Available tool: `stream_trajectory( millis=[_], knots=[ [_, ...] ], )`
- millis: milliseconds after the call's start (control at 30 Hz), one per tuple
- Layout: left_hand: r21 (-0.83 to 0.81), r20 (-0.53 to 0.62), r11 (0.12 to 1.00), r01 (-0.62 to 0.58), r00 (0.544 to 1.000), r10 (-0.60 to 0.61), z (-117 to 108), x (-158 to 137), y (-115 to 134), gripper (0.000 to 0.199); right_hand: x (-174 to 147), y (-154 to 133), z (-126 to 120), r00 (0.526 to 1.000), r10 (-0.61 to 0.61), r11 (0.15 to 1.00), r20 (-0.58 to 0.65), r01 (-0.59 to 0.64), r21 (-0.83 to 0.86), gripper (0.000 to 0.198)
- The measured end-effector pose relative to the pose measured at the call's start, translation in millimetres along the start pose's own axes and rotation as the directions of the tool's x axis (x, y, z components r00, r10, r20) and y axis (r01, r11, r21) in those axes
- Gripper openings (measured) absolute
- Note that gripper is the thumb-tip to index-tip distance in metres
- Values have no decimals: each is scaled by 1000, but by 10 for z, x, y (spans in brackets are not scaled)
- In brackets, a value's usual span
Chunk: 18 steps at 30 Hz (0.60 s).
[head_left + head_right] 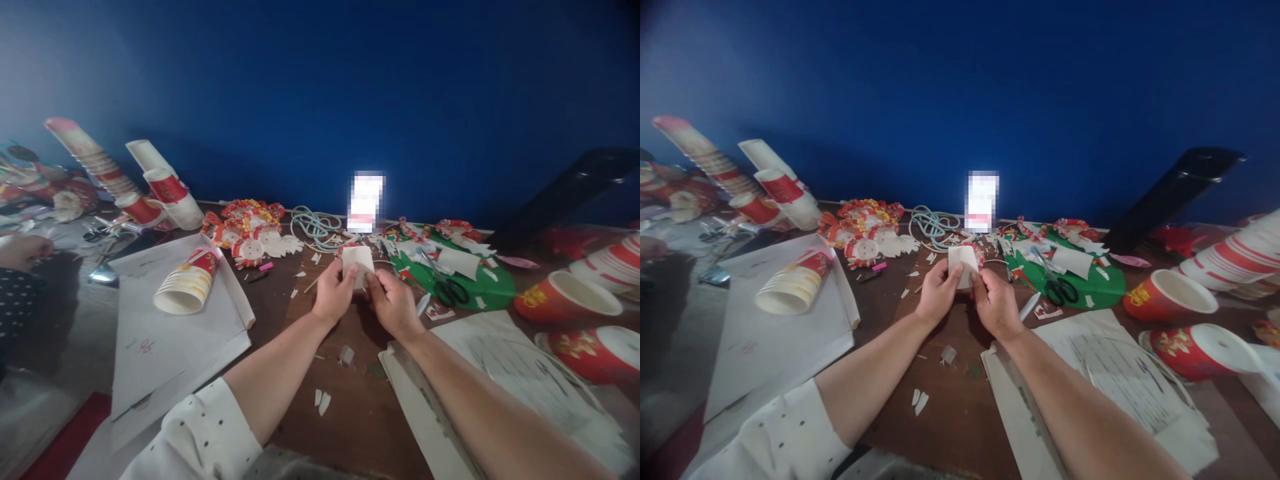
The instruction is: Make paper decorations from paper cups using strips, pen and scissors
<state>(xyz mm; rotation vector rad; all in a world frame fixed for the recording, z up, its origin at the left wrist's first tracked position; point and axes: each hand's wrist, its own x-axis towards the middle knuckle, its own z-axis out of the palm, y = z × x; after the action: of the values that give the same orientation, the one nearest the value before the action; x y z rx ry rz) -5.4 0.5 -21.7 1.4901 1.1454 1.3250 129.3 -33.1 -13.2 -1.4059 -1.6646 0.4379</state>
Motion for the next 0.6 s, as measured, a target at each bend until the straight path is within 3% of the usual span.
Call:
stream_trajectory(
  millis=[100,167,267,367,467,600],
  knots=[
    [-100,-80,995,18,996,-26,-18,43,-58,28,28,-27,-57,999,-21,1000,-29,21,-18,41],
    [-166,-241,985,45,967,-85,-44,107,-121,31,77,-26,-141,992,27,1000,-126,-27,2,37],
    [-287,-399,954,89,894,-204,-90,225,-222,31,178,40,-301,951,155,980,-268,-114,163,40],
    [-343,-430,929,142,855,-289,-112,294,-288,26,256,146,-430,892,197,961,-408,-93,261,38],
    [-301,-428,945,130,867,-255,-100,279,-305,23,295,204,-500,868,213,955,-448,-89,283,38],
    [-202,-393,978,40,912,-119,-64,208,-289,23,350,155,-640,846,182,970,-502,-69,234,32]
  ],
)
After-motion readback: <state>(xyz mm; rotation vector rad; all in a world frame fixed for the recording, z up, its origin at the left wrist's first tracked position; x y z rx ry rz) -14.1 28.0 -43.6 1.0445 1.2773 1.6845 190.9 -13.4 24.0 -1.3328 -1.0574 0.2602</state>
